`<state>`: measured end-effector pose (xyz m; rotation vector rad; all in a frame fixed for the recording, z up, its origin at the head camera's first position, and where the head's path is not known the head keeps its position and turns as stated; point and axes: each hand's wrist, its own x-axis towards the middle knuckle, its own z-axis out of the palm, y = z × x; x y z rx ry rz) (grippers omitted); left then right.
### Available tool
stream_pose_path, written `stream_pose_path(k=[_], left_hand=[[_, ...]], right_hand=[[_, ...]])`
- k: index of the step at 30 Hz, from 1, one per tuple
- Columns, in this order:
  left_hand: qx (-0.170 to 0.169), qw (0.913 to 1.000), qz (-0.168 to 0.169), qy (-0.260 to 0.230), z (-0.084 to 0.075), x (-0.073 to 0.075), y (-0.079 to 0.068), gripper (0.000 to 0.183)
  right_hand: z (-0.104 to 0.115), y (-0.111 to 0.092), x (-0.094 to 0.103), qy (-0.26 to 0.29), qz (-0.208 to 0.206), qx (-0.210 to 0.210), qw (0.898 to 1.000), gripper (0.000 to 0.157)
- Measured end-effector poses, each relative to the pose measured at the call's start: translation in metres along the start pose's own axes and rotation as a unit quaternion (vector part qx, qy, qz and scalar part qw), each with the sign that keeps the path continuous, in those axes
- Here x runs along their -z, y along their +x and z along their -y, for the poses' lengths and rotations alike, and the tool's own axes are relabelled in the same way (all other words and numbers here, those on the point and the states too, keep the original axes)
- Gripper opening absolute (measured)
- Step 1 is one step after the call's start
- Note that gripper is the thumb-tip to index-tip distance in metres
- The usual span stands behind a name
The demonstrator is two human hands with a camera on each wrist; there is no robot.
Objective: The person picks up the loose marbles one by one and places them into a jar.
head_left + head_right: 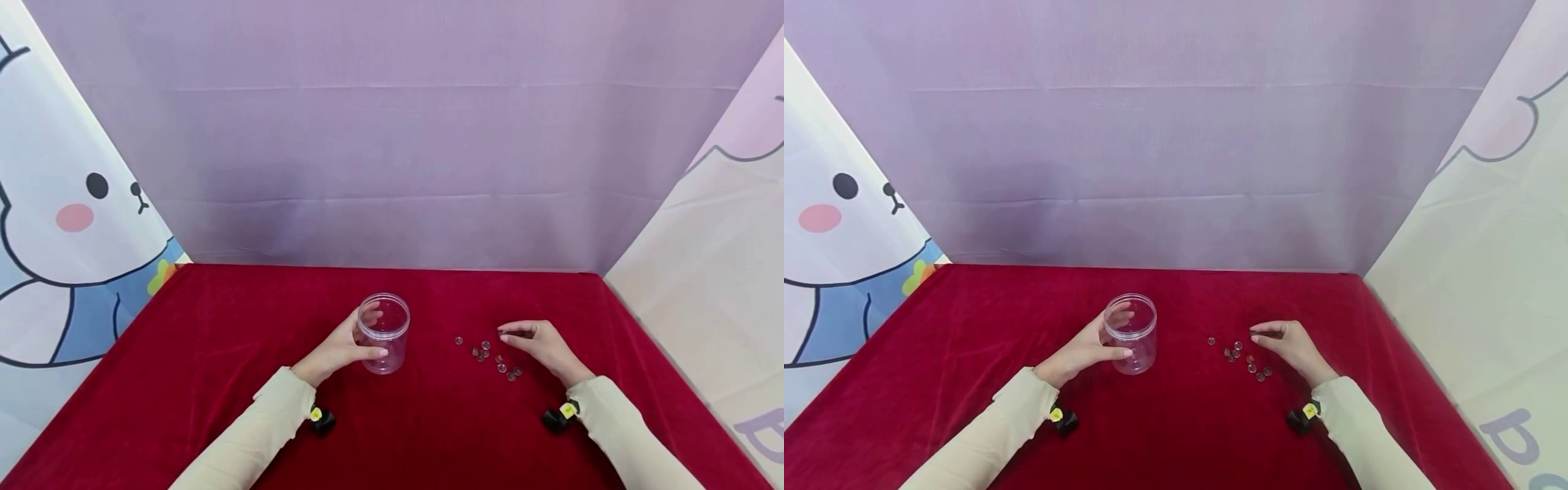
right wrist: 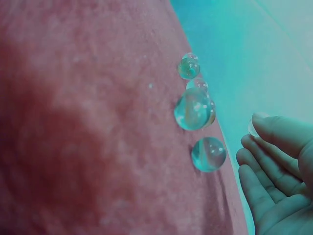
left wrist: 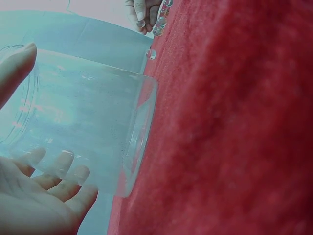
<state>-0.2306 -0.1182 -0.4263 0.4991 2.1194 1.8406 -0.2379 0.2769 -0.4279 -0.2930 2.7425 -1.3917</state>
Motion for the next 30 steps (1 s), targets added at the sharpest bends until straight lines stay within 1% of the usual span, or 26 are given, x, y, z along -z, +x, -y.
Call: stream_pose_path(k=[4, 6, 11, 16, 24, 30], left_hand=[[-0.002, 1.0, -0.001, -0.003, 0.001, -0.001, 0.001, 0.083], [-0.005, 1.0, 0.0, -0.003, 0.002, -0.002, 0.002, 0.082], [-0.007, 1.0, 0.003, -0.004, 0.004, -0.003, 0.003, 0.082], [-0.002, 1.0, 0.003, -0.003, 0.003, -0.002, 0.002, 0.083], [-0.001, 1.0, 0.003, 0.0, 0.0, 0.0, 0.0, 0.081], [0.006, 1.0, 0.001, 0.001, 0.0, 0.001, 0.001, 0.081]], right_hand=[[0.002, -0.001, 0.001, -0.005, -0.003, -0.001, 1.0, 0.033], [-0.001, -0.001, 0.001, -0.002, -0.008, 0.004, 1.0, 0.034], [0.001, -0.003, 0.003, 0.004, -0.019, 0.018, 1.0, 0.034], [0.003, -0.004, 0.003, -0.001, -0.021, 0.015, 1.0, 0.036], [0.009, -0.001, 0.003, 0.011, -0.015, 0.014, 1.0, 0.037], [0.018, -0.001, 0.0, 0.021, -0.009, 0.031, 0.999, 0.039]])
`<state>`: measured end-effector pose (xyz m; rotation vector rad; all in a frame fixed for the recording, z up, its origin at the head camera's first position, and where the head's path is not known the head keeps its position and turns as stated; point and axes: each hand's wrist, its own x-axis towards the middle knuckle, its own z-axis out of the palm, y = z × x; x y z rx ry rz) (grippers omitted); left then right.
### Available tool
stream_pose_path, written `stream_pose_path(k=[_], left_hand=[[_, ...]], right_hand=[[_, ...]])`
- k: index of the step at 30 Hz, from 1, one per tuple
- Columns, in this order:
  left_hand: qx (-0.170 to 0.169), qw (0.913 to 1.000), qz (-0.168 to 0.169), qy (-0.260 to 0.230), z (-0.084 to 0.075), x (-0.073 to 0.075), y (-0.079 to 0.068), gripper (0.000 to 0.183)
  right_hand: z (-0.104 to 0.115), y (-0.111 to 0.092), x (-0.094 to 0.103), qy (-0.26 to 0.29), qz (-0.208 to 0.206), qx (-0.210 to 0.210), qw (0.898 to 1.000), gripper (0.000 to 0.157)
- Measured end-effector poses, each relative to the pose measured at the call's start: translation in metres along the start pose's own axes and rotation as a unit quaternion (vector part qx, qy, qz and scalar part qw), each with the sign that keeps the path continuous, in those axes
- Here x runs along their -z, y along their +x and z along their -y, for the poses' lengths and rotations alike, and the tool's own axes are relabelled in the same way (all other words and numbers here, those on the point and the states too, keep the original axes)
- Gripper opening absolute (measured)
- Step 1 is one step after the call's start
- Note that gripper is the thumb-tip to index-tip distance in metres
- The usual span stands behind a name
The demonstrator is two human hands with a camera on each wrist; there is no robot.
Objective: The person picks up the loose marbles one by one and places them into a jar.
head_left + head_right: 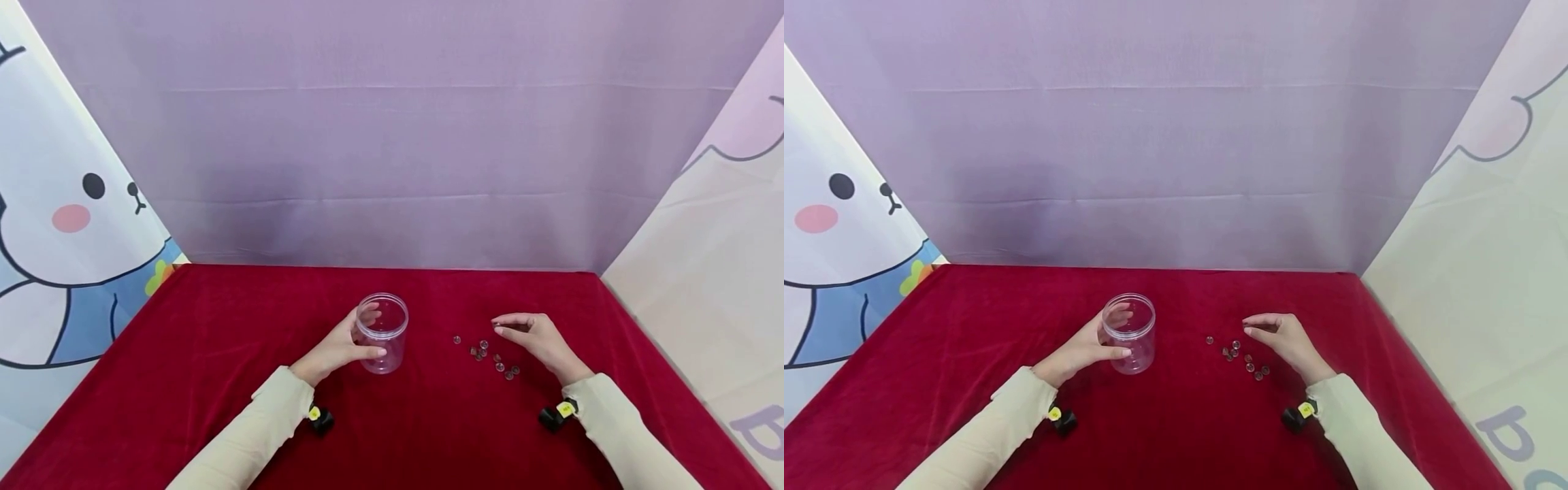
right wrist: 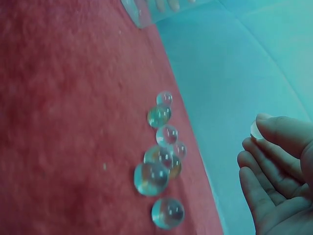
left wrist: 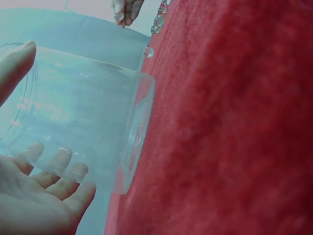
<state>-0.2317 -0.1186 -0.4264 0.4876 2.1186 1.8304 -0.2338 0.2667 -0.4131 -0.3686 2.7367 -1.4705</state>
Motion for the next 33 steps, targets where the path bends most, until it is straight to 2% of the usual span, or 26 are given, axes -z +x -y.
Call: stream_pose_path(k=[10, 22, 33], left_hand=[[-0.005, 1.0, 0.001, 0.005, -0.001, 0.001, 0.001, 0.082], [-0.005, 0.9999, -0.007, 0.012, -0.001, 0.0, 0.001, 0.082], [-0.006, 0.9999, -0.005, 0.009, 0.0, 0.0, 0.001, 0.08]], right_hand=[[0.013, 0.001, -0.01, 0.019, 0.012, 0.017, 1.0, 0.038], [0.021, 0.006, -0.019, 0.057, 0.023, 0.018, 0.998, 0.038], [0.034, 0.009, -0.031, 0.066, 0.038, 0.019, 0.997, 0.037]])
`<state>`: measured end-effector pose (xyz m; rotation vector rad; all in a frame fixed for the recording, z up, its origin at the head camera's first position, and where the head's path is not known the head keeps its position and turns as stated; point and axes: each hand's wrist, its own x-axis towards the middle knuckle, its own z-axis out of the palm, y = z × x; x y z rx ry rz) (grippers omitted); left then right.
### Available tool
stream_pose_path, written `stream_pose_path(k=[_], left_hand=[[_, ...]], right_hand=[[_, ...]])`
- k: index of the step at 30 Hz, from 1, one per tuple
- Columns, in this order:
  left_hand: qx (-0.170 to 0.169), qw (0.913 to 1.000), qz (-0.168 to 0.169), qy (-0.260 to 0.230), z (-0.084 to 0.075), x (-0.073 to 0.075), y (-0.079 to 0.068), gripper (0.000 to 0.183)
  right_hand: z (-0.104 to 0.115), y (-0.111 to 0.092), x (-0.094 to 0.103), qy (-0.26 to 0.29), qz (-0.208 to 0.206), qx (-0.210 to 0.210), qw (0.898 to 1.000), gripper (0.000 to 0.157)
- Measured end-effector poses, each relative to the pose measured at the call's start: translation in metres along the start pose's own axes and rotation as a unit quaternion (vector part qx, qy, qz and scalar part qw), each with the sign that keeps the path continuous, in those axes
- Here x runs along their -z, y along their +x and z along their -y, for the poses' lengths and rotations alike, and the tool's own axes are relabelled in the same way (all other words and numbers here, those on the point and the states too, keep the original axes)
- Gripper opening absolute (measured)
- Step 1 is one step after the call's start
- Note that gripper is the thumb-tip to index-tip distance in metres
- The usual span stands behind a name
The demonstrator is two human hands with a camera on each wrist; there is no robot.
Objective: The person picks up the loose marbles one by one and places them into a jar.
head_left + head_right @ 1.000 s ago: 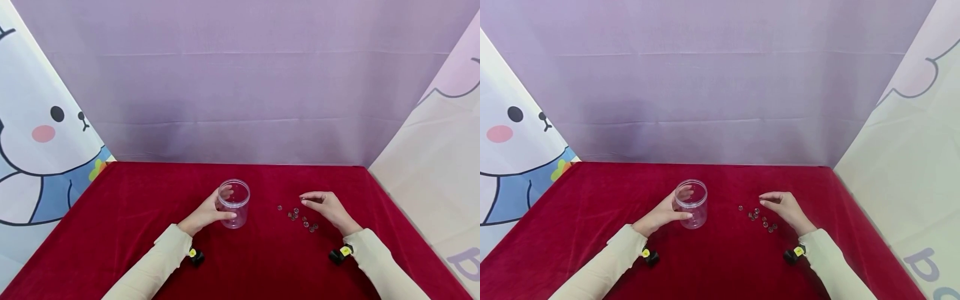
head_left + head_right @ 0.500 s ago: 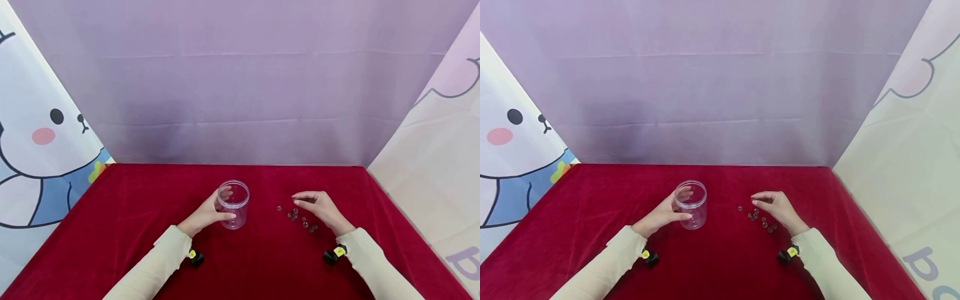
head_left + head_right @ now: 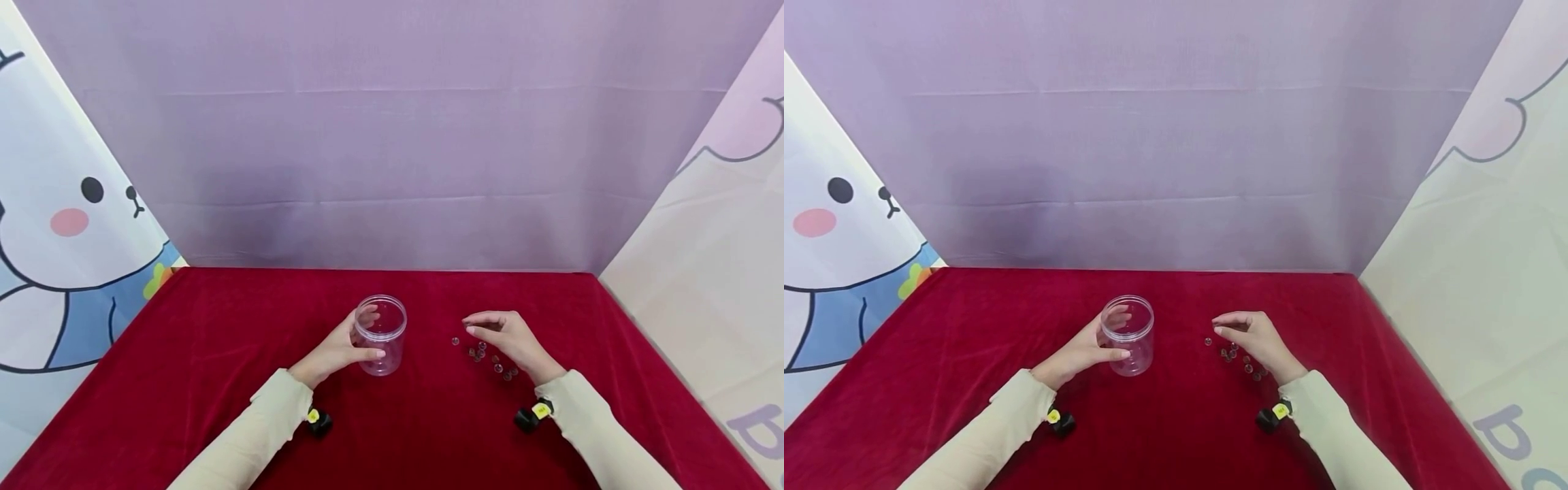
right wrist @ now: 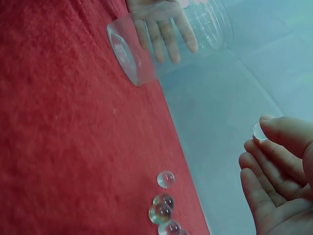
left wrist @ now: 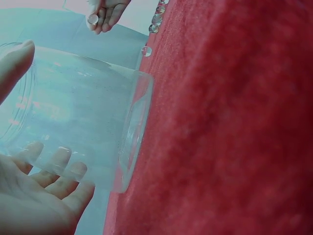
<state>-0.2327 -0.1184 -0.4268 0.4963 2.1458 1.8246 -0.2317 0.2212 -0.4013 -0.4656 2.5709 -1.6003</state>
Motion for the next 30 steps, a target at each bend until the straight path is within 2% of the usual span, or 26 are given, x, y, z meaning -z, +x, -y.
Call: stream_pose_path(k=[5, 12, 17, 30], left_hand=[[0.009, 1.0, 0.001, -0.001, 0.0, 0.0, -0.001, 0.081], [-0.007, 0.9999, 0.007, 0.006, 0.0, 0.0, 0.001, 0.081], [0.001, 1.0, 0.005, 0.005, 0.0, 0.0, 0.001, 0.08], [0.0, 1.0, 0.002, 0.003, -0.001, 0.0, -0.002, 0.079]], right_hand=[[0.003, 0.002, -0.005, 0.005, 0.006, -0.003, 1.0, 0.037], [0.007, 0.005, -0.009, 0.016, 0.012, 0.007, 1.0, 0.032], [0.009, 0.006, -0.014, 0.029, 0.014, 0.011, 0.999, 0.028], [0.019, 0.007, -0.023, 0.038, 0.011, 0.007, 0.999, 0.03]])
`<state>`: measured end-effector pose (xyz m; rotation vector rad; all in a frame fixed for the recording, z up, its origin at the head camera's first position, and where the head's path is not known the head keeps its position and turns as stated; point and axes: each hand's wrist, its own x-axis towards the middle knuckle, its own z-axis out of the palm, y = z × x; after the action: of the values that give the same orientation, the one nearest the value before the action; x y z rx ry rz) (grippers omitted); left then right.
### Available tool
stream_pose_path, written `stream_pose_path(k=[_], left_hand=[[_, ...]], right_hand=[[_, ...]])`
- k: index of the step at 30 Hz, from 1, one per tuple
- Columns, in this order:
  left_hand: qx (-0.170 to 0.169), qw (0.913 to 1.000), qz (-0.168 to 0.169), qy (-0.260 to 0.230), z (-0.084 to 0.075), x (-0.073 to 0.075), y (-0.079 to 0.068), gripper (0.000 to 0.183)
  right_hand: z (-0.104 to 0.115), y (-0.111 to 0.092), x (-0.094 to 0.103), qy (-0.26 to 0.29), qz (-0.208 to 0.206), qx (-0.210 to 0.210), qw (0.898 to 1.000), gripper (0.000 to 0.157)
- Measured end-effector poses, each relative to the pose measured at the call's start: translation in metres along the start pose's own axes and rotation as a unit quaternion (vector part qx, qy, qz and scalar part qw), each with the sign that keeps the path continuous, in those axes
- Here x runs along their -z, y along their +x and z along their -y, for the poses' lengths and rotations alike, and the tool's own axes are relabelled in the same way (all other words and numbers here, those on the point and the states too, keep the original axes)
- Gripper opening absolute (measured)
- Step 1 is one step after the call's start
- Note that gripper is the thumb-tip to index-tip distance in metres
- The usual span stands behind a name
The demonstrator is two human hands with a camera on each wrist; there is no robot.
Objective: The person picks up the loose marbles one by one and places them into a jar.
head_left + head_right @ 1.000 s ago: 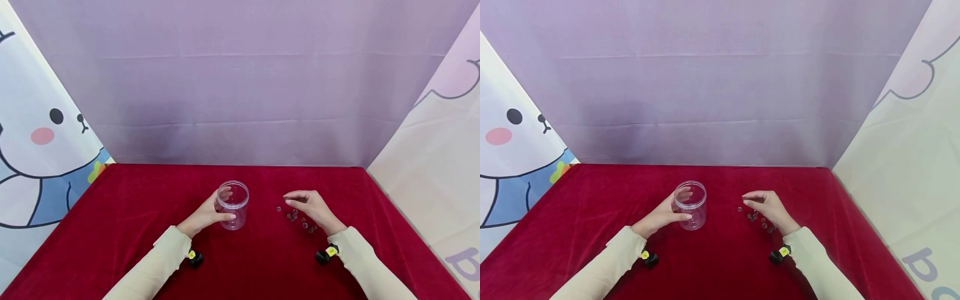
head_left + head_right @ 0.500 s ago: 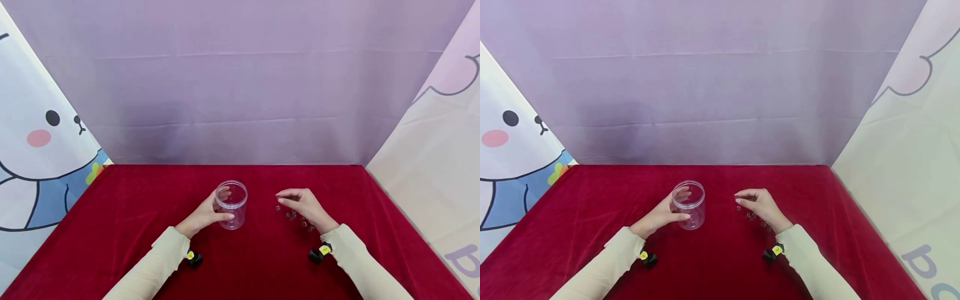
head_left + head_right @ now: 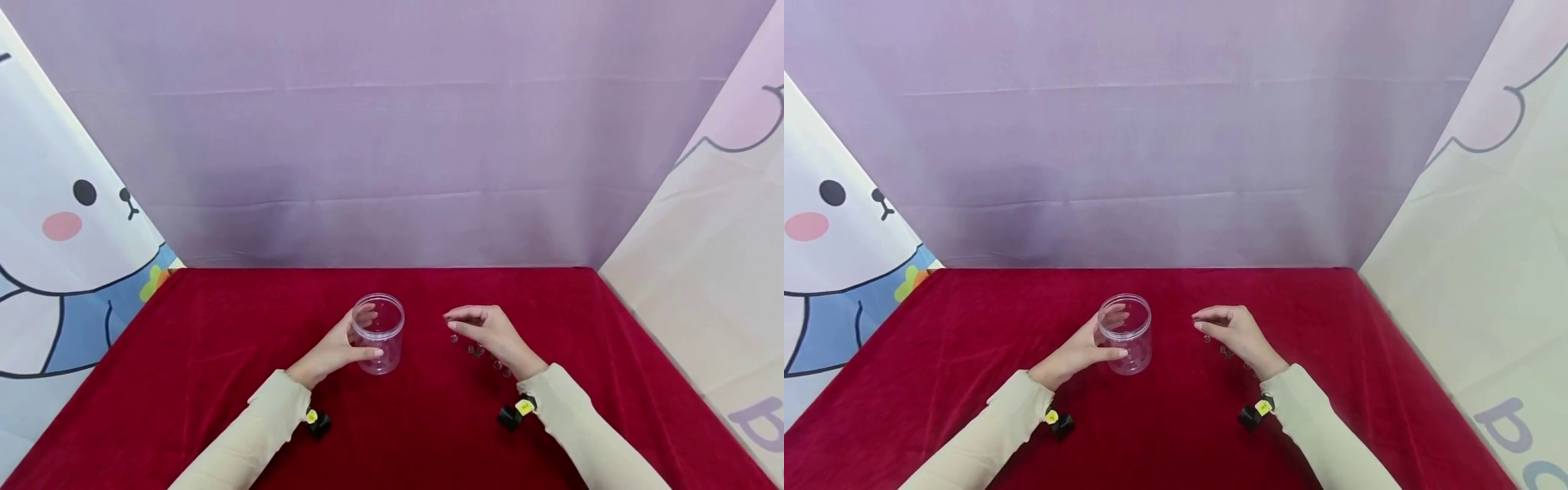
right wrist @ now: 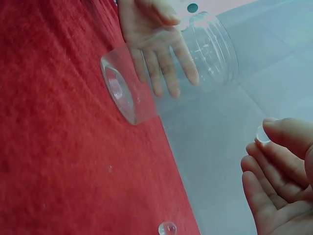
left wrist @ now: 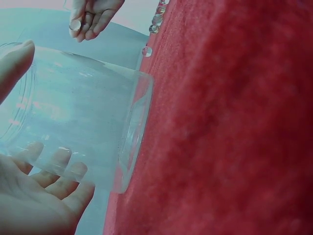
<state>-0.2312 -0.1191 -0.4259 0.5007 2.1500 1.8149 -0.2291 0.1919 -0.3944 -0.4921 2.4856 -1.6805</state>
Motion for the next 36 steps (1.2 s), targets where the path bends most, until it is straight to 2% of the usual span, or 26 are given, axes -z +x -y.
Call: stream_pose_path(k=[4, 12, 19, 29, 36], left_hand=[[-0.002, 1.0, -0.001, 0.002, 0.001, 0.0, 0.001, 0.08], [0.005, 1.0, -0.007, -0.001, 0.005, -0.001, 0.0, 0.079], [-0.002, 1.0, -0.004, -0.005, 0.004, 0.0, 0.001, 0.079], [-0.006, 1.0, -0.001, -0.005, 0.005, -0.005, 0.003, 0.08], [-0.008, 1.0, -0.001, 0.0, 0.005, -0.005, 0.004, 0.079]], right_hand=[[0.003, 0.002, -0.003, 0.0, 0.002, 0.0, 1.0, 0.028], [0.009, 0.004, -0.011, 0.004, -0.003, 0.032, 0.999, 0.026], [0.013, 0.007, -0.016, -0.002, -0.008, 0.016, 1.0, 0.024], [0.017, 0.005, -0.018, 0.018, -0.014, 0.033, 0.999, 0.023], [0.045, 0.0, -0.023, 0.012, -0.011, 0.045, 0.999, 0.023]])
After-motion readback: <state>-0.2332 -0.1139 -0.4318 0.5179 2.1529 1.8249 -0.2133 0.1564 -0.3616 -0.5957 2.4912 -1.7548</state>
